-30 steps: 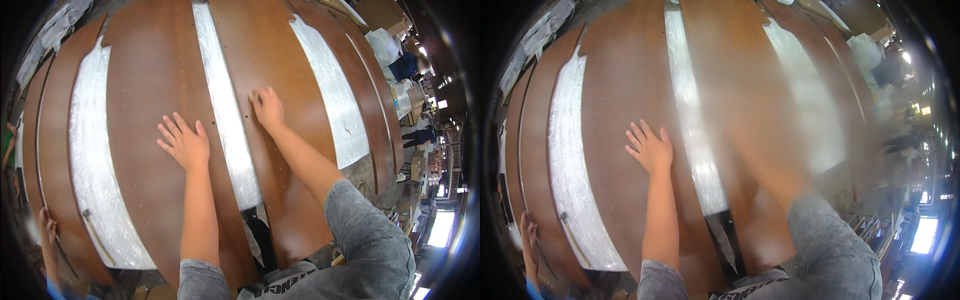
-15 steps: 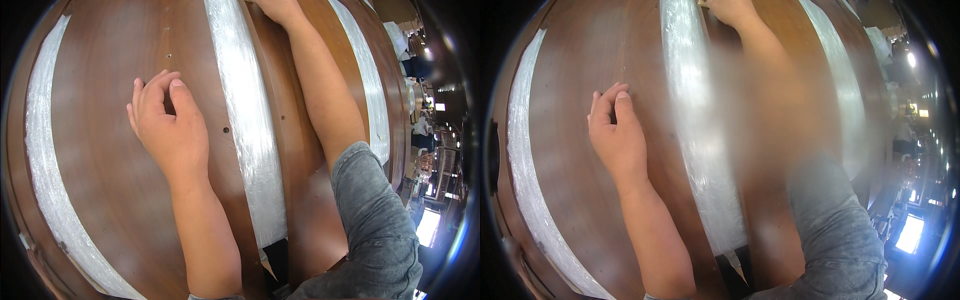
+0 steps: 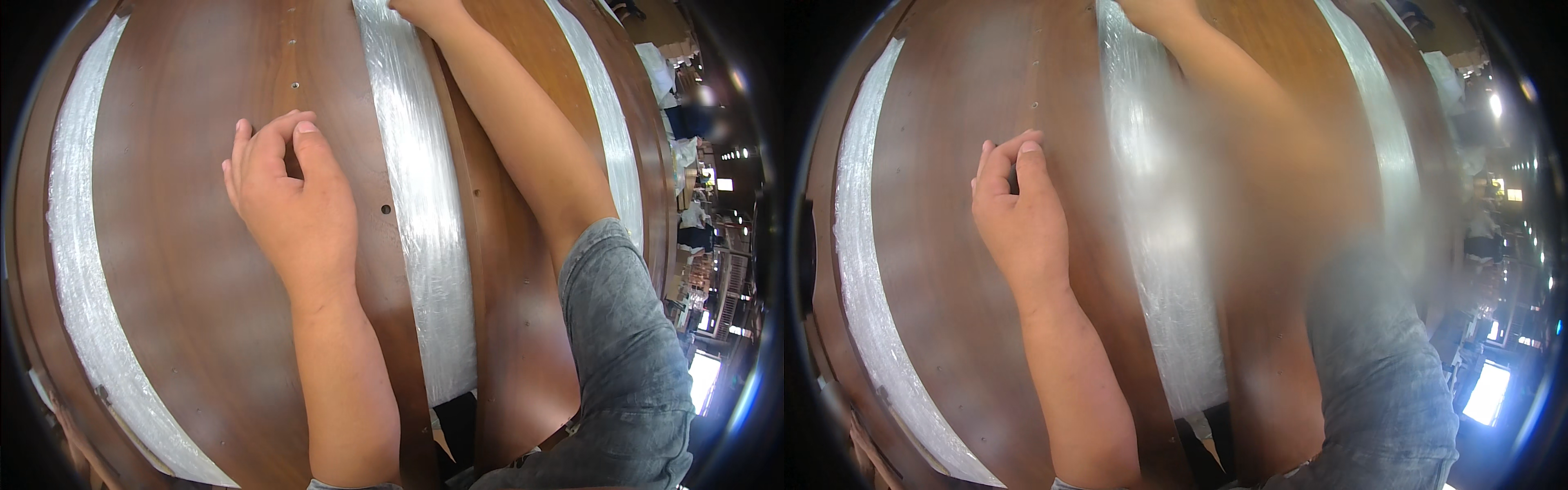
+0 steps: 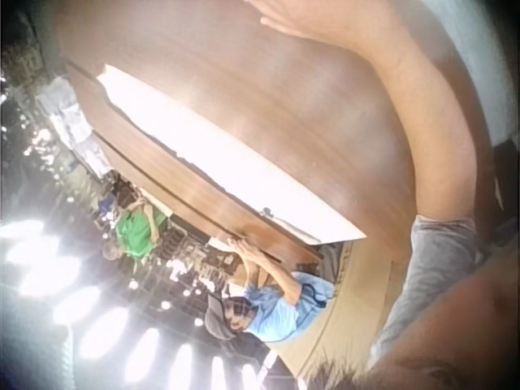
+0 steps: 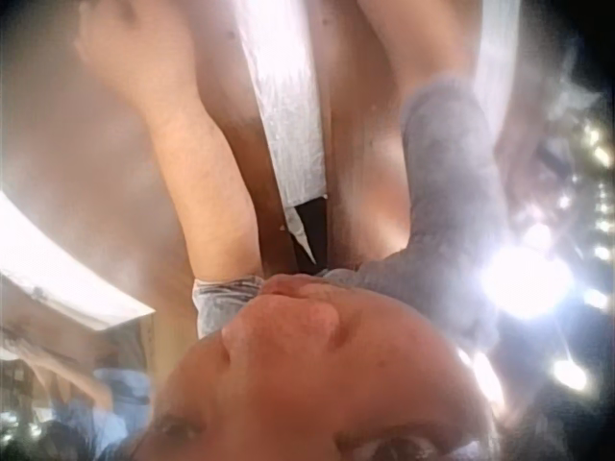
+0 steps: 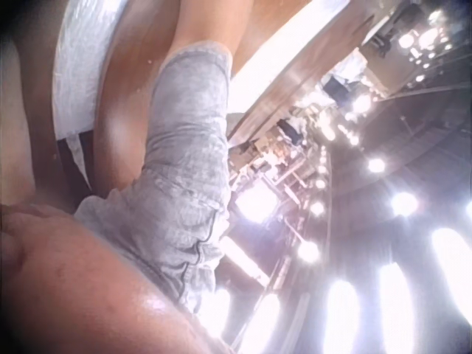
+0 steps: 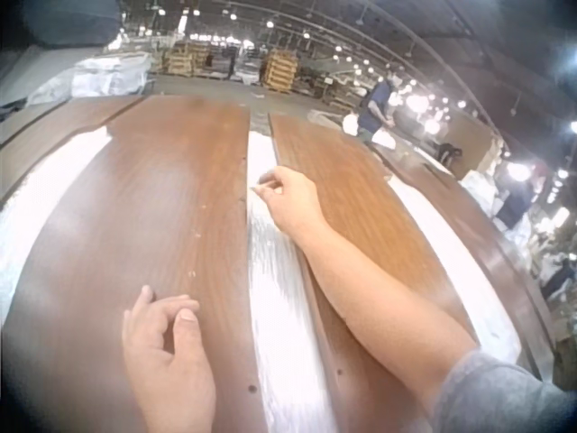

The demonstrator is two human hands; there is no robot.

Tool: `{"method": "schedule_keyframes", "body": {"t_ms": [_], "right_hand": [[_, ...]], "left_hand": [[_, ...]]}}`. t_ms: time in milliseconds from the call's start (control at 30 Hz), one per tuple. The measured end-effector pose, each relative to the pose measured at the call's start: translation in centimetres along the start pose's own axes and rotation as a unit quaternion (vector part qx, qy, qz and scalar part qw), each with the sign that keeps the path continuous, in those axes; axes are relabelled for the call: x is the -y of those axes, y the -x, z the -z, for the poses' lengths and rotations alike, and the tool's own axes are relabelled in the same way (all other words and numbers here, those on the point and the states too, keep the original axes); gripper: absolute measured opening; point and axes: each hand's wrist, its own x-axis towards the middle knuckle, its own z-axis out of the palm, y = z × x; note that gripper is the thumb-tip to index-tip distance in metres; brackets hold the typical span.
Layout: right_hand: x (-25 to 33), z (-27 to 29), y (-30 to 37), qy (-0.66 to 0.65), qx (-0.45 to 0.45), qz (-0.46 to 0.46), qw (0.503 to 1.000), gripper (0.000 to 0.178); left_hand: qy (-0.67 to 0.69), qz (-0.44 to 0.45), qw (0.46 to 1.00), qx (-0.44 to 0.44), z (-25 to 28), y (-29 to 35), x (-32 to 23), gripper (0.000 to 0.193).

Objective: The person measures a curved wooden panel with a wooden ruler, then rubs the surface with a small block. They flip the panel over and continue rubbing the other side. The person then lifts and repositions the panel on the workbench.

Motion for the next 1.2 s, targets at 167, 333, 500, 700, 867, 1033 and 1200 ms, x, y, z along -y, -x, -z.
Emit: {"method": "schedule_keyframes", "body": {"t_ms": [167,333,500,700,867,1033,1200], "right_hand": [[2.1,-1.7,-0.7,0.035,0.092,-0.022,0.995,0.024],[2.6,0.1,0.0,-0.020,0.144,-0.118,0.982,0.032],[2.4,-0.5,-0.6,0.032,0.156,-0.036,0.987,0.027],[2.2,-0.7,1.3,0.073,-0.044,0.085,0.993,0.022],[3.0,5.3,10.1,0.075,-0.102,0.084,0.988,0.025],[5.0,11.7,21.1,0.048,0.026,-0.068,0.996,0.033],[10.6,17.9,32.5,0.098,0.079,-0.095,0.987,0.034]], "left_hand": [[0.000,-0.005,1.000,0.006,0.1,0.0,0.5,0.023],[0.007,-0.013,1.000,-0.005,0.0,-0.1,0.6,0.023],[0.021,0.009,1.000,0.007,0.3,0.0,0.6,0.023],[0.030,-0.023,0.999,-0.021,-0.3,-0.5,1.2,0.024],[0.065,0.020,0.998,-0.011,-0.3,-0.3,0.5,0.026],[0.038,0.017,0.999,-0.005,-0.1,-0.6,0.7,0.029],[0.074,0.008,0.997,0.034,-0.5,-1.4,2.2,0.031]]}}
